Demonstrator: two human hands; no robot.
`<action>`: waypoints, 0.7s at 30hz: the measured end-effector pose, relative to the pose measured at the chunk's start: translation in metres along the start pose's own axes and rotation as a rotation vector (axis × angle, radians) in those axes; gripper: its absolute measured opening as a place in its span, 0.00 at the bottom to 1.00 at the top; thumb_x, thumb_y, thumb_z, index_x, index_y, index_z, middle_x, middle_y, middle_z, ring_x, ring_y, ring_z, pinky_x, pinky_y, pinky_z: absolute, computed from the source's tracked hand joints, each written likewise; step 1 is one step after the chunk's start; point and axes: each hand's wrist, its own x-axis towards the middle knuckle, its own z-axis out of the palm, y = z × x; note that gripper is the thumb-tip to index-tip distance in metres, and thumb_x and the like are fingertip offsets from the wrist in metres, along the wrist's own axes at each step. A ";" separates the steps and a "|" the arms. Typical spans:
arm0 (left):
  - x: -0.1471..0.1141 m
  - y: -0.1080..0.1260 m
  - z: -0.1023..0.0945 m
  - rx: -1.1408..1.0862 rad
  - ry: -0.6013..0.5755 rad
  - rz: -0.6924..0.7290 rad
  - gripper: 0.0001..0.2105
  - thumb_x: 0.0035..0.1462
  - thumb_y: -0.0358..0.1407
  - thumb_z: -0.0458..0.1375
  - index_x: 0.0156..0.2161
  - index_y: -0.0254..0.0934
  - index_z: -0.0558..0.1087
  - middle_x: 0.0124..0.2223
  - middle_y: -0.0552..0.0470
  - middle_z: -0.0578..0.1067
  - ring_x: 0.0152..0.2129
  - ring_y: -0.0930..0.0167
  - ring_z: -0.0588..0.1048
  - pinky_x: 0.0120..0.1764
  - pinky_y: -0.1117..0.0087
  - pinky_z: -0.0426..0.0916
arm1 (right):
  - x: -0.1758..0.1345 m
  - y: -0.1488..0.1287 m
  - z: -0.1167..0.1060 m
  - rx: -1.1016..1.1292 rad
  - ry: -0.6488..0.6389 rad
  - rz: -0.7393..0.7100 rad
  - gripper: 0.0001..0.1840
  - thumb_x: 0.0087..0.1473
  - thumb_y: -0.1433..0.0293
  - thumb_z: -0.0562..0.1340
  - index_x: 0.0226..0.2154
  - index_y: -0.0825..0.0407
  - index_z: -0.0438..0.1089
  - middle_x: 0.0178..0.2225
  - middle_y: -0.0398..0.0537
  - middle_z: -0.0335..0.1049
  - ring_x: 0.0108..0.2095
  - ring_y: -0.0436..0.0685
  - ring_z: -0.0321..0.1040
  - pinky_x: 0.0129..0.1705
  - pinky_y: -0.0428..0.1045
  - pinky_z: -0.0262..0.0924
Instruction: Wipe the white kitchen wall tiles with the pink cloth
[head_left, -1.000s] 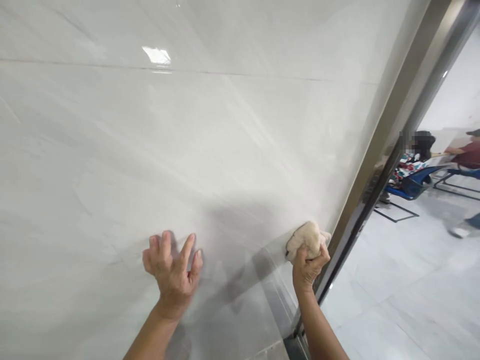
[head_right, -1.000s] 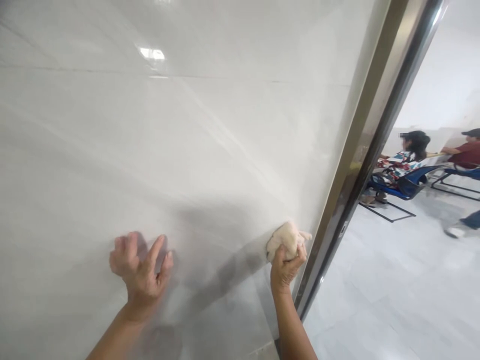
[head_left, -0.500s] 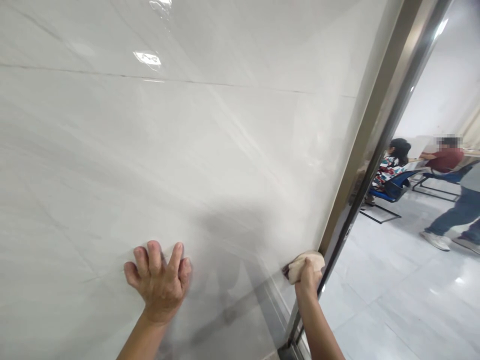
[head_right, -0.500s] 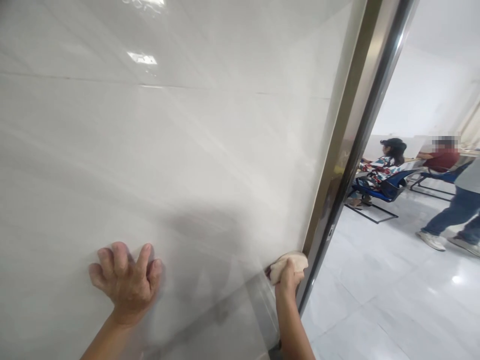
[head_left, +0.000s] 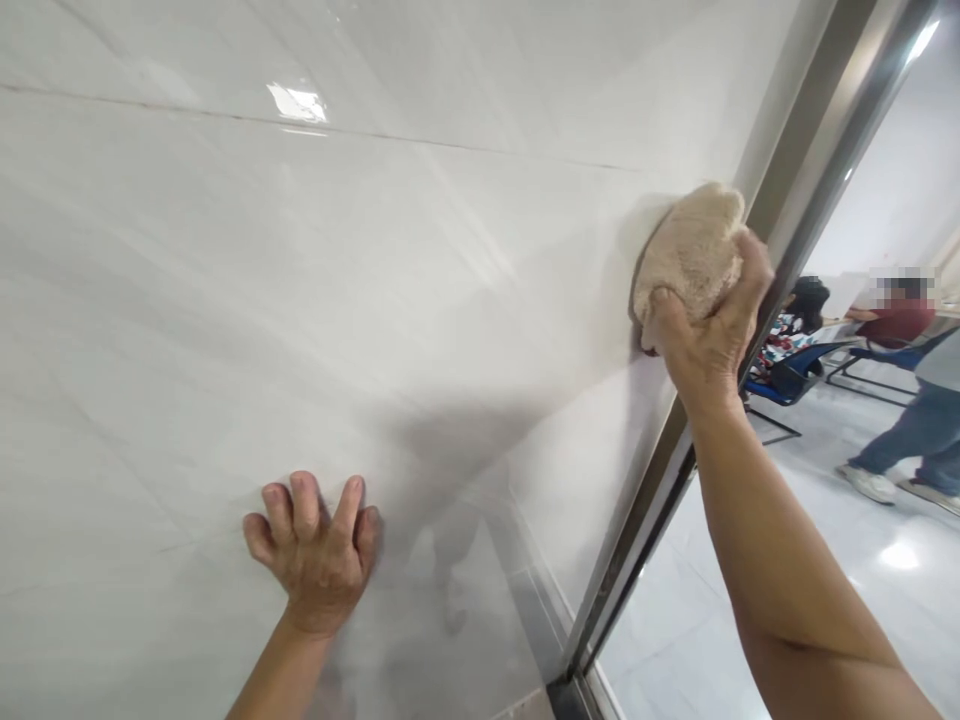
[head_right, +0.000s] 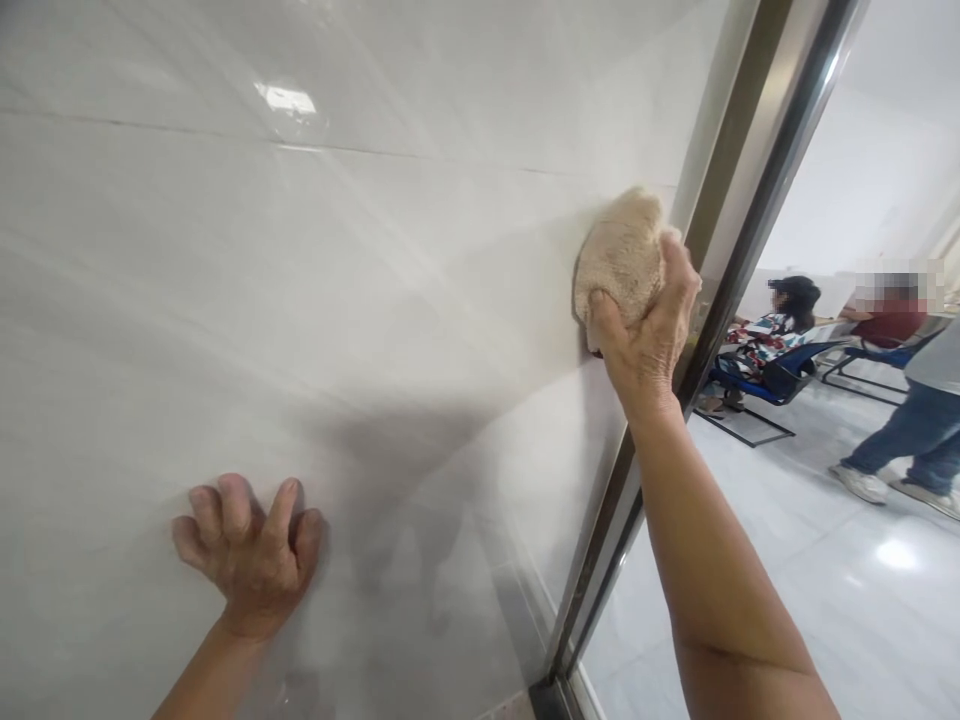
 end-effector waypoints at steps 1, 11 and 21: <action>0.000 0.000 0.000 0.002 0.001 0.003 0.27 0.56 0.35 0.67 0.60 0.44 0.70 0.70 0.35 0.63 0.67 0.43 0.62 0.56 0.48 0.58 | 0.000 0.000 0.001 -0.013 0.020 -0.030 0.40 0.67 0.54 0.59 0.71 0.60 0.52 0.63 0.70 0.56 0.65 0.69 0.57 0.65 0.67 0.56; 0.001 0.001 -0.001 -0.006 0.005 -0.009 0.28 0.58 0.35 0.63 0.64 0.44 0.67 0.73 0.35 0.59 0.70 0.44 0.58 0.58 0.46 0.56 | -0.329 -0.107 0.006 0.081 -0.100 0.132 0.28 0.62 0.67 0.64 0.62 0.41 0.59 0.63 0.57 0.53 0.67 0.70 0.56 0.59 0.71 0.67; -0.004 -0.003 0.000 -0.021 0.016 0.000 0.30 0.57 0.35 0.66 0.65 0.47 0.67 0.74 0.37 0.60 0.70 0.42 0.60 0.59 0.45 0.58 | -0.394 -0.059 -0.015 0.111 -0.349 0.037 0.21 0.61 0.64 0.63 0.57 0.43 0.66 0.64 0.58 0.60 0.66 0.72 0.59 0.57 0.72 0.68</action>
